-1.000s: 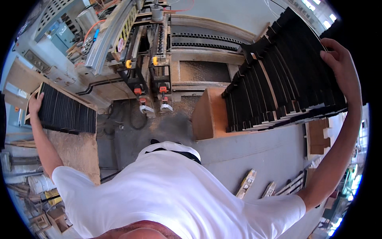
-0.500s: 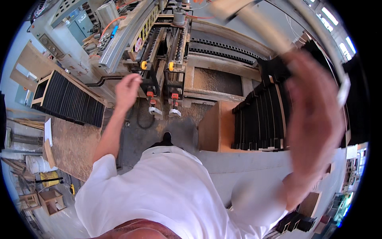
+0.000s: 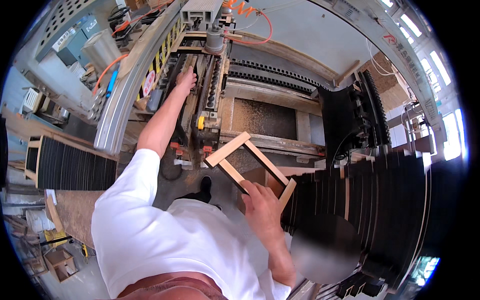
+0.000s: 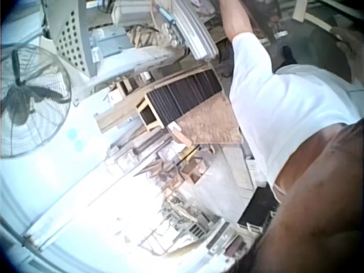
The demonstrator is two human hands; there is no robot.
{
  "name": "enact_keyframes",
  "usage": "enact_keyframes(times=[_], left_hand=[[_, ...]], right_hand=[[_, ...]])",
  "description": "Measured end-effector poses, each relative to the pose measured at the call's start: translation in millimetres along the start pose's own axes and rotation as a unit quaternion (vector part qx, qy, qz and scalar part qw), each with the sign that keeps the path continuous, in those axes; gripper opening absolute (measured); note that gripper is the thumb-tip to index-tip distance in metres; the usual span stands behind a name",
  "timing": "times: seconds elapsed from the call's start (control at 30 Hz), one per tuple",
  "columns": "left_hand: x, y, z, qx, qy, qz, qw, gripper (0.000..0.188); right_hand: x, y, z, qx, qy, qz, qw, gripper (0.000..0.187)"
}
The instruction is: The person repeatedly picks up small wooden frames, places them into a machine, and then removes them to stack on a nearby rack. The task involves continuous handling of the frames without visible tool use.
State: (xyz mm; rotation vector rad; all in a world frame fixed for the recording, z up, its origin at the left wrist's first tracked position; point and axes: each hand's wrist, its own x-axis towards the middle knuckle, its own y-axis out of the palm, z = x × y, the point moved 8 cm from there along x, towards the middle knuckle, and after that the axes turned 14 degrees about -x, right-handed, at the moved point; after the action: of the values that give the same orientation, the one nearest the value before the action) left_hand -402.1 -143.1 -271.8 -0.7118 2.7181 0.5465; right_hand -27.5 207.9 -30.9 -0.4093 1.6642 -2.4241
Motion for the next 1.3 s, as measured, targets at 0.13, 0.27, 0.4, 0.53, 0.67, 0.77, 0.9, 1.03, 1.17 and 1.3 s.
enact_keyframes(times=[0.13, 0.27, 0.4, 0.53, 0.67, 0.77, 0.9, 1.03, 1.17, 1.3], left_hand=[[75, 29, -5, -0.045, -0.027, -0.05, 0.997, 0.065], [143, 32, -9, -0.155, -0.031, -0.055, 0.986, 0.058], [158, 58, -14, -0.3, 0.014, -0.017, 0.954, 0.044], [138, 42, -9, -0.313, 0.033, -0.048, 0.948, 0.039], [76, 20, 17, -0.326, -0.015, -0.031, 0.945, 0.044], [5, 7, 17, -0.19, -0.005, 0.088, 0.978, 0.041], [-31, -11, 49, -0.352, -0.049, 0.138, 0.925, 0.028], [-53, -13, 41, -0.368, -0.054, 0.193, 0.908, 0.028], [-53, -16, 44, -0.429, -0.041, 0.168, 0.887, 0.017], [-62, -30, 52, -0.403, -0.011, 0.044, 0.914, 0.02]], right_hand=[[36, 25, -29, 0.025, 0.072, 0.005, 0.997, 0.031], [68, 42, -43, 0.06, 0.116, 0.027, 0.991, 0.03], [112, 50, -48, 0.06, 0.118, 0.022, 0.991, 0.028], [170, 56, -36, 0.066, 0.055, -0.003, 0.996, 0.029], [239, 70, -13, 0.036, -0.058, -0.045, 0.997, 0.031], [290, 95, 10, 0.01, -0.16, -0.081, 0.984, 0.029], [345, 143, 33, -0.017, -0.236, -0.091, 0.967, 0.027], [370, 186, 39, -0.033, -0.293, -0.1, 0.95, 0.028], [379, 202, 42, -0.026, -0.306, -0.073, 0.949, 0.027], [396, 208, 42, -0.024, -0.32, -0.067, 0.945, 0.027]])
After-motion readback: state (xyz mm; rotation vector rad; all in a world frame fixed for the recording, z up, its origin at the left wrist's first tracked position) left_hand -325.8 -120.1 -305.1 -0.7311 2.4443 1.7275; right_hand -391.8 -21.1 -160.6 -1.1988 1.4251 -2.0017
